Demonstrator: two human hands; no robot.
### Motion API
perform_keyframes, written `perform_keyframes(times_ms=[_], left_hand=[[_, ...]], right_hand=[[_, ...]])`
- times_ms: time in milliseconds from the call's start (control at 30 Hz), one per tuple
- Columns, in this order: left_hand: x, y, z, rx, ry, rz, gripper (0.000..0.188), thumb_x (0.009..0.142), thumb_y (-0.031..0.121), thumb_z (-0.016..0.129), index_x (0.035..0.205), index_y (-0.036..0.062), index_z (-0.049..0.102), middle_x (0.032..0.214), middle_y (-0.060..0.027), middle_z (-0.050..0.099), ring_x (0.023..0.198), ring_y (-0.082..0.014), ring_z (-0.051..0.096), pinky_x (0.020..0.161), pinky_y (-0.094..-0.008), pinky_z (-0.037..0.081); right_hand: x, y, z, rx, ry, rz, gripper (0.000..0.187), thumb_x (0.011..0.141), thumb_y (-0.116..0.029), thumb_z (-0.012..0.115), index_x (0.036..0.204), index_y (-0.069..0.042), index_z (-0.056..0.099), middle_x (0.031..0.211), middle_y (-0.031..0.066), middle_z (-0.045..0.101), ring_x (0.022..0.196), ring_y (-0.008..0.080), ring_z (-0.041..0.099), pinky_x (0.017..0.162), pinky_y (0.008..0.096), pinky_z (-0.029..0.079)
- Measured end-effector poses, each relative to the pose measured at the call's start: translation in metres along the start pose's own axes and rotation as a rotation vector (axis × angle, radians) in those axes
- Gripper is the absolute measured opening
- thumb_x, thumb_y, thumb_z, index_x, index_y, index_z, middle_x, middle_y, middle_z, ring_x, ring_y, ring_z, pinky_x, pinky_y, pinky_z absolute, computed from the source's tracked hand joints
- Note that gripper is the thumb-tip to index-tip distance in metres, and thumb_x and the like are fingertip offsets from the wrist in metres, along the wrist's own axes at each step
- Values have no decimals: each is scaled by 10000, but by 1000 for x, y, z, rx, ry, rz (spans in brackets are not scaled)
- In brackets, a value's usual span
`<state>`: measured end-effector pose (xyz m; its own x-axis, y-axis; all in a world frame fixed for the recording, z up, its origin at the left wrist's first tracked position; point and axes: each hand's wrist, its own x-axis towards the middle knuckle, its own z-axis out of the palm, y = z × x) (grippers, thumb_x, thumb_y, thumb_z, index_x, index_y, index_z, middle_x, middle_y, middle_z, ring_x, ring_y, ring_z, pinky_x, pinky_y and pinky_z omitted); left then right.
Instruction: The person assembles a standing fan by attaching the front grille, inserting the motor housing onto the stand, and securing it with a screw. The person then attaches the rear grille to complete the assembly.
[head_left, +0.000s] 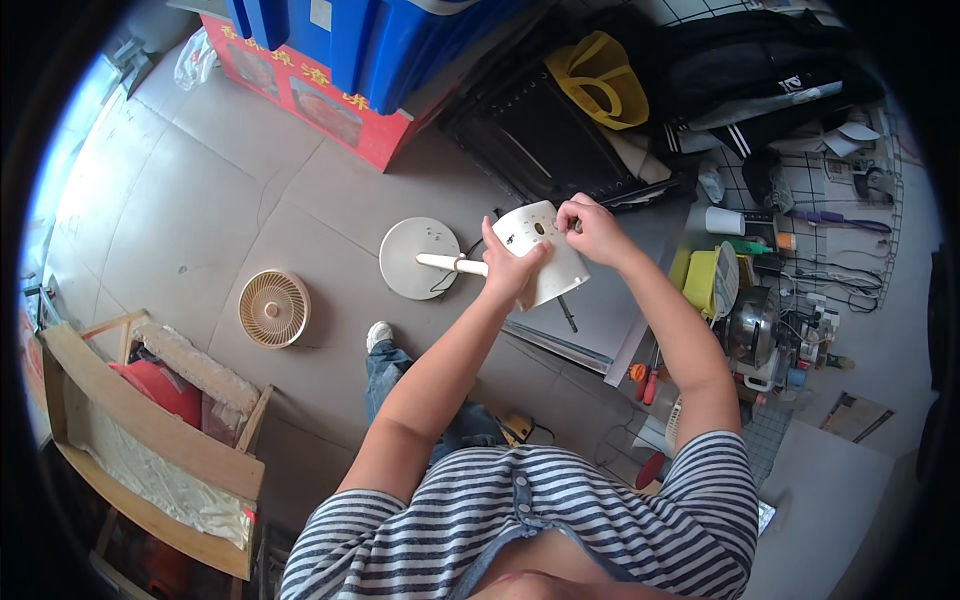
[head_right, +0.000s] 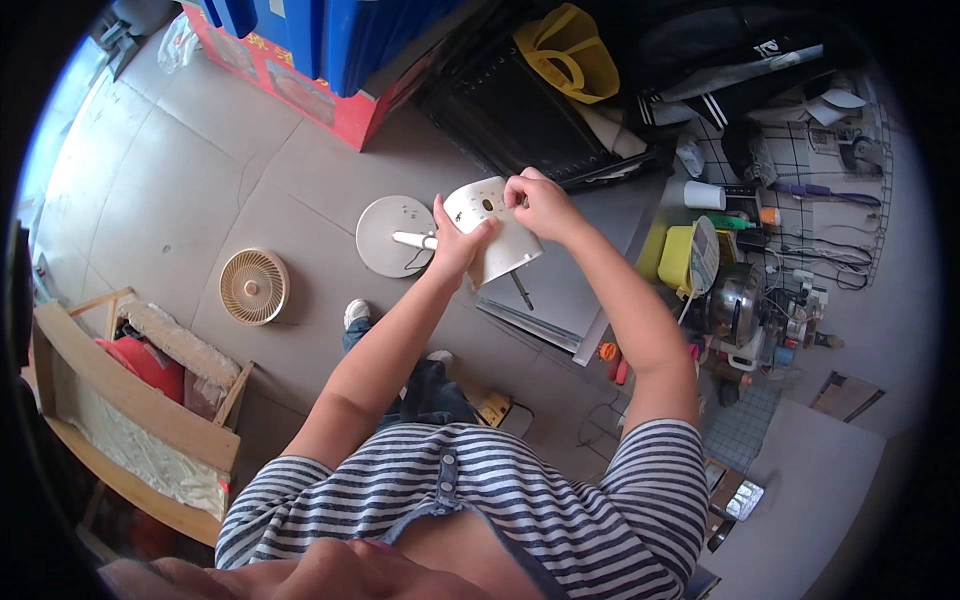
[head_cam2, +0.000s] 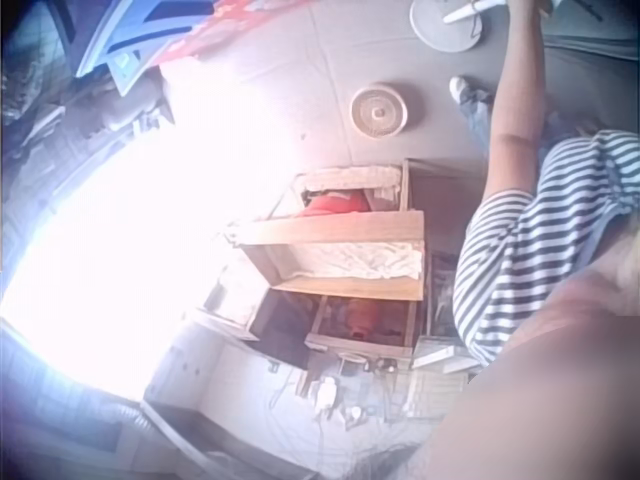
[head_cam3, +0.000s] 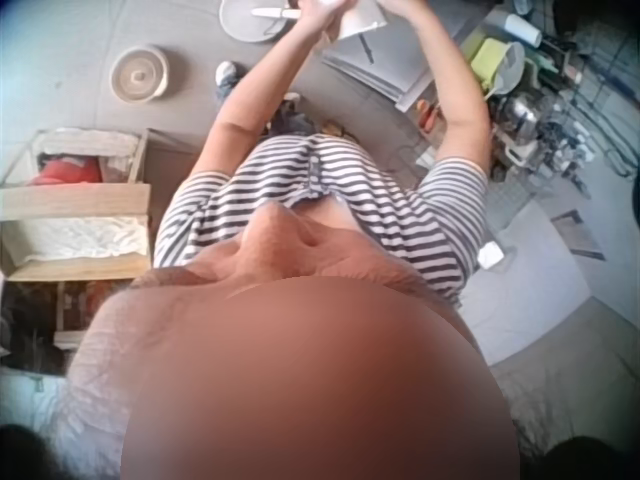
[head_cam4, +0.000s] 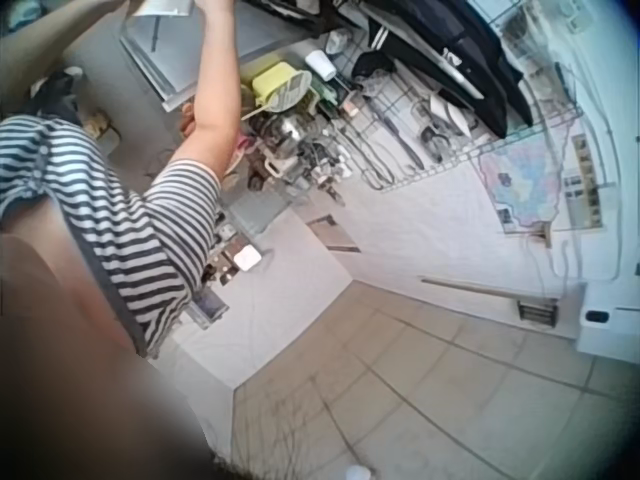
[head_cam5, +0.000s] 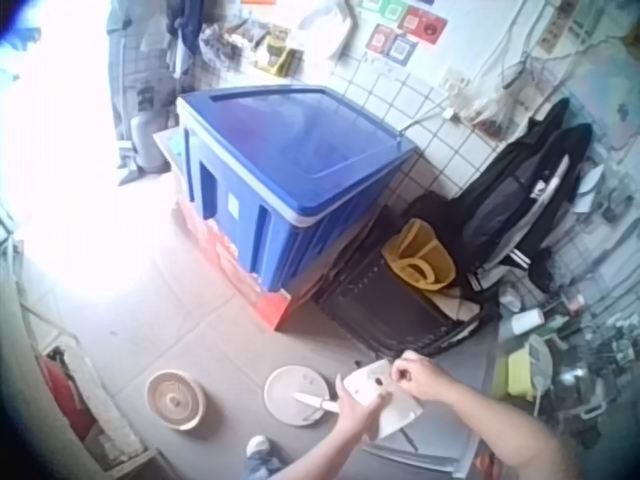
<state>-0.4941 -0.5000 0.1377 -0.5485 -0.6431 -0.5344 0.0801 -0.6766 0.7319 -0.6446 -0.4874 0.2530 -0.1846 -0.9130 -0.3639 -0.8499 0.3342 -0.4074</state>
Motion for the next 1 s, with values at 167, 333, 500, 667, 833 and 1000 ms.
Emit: perform_keyframes(times_ms=[167,333,500,667,833,1000], left_hand=[[-1,4,-1,15,1,2,1113,706,251,760,1459,10,-24,1267,-243,456,1120,-283,533,929,-362,470],[-3,4,2,81,19,-17,1118,698,260,766,1461,16,-14,1258,-247,466,1108,-283,542,918,-363,476],[-1,4,-1,40,2,-16,1136,681,275,773,1463,26,-13,1260,-261,448,1107,-306,536,920,-386,477],[-3,3,-4,-18,-36,0,1161,662,305,781,1467,40,-11,1257,-285,421,1119,-345,513,935,-425,469],[-5,3,-3,16,-16,19,1127,686,254,770,1460,17,-14,1252,-256,456,1116,-305,532,930,-390,473],[-6,7,-1,38,2,15,1103,704,220,762,1457,9,-16,1258,-241,466,1117,-286,537,924,-373,477]], right_hand=[[5,-10,-6,-34,166,142,184,800,-234,691,872,-81,618,806,62,594,732,207,586,664,327,475],[14,-21,1,-260,-4,349,214,832,-259,658,823,-61,578,785,97,624,759,281,620,669,365,491],[2,-18,-3,-38,39,37,37,781,-83,603,810,-79,580,867,77,601,787,261,611,697,357,490],[-2,-16,-10,-131,-44,-14,122,745,-19,567,835,-96,596,905,61,576,809,239,610,716,355,490],[2,-15,-7,-96,-11,-38,167,749,-33,597,898,-108,607,937,56,583,855,233,609,737,355,491],[1,-14,-6,-121,43,81,187,758,-100,677,930,-80,606,853,65,615,781,228,616,700,342,498]])
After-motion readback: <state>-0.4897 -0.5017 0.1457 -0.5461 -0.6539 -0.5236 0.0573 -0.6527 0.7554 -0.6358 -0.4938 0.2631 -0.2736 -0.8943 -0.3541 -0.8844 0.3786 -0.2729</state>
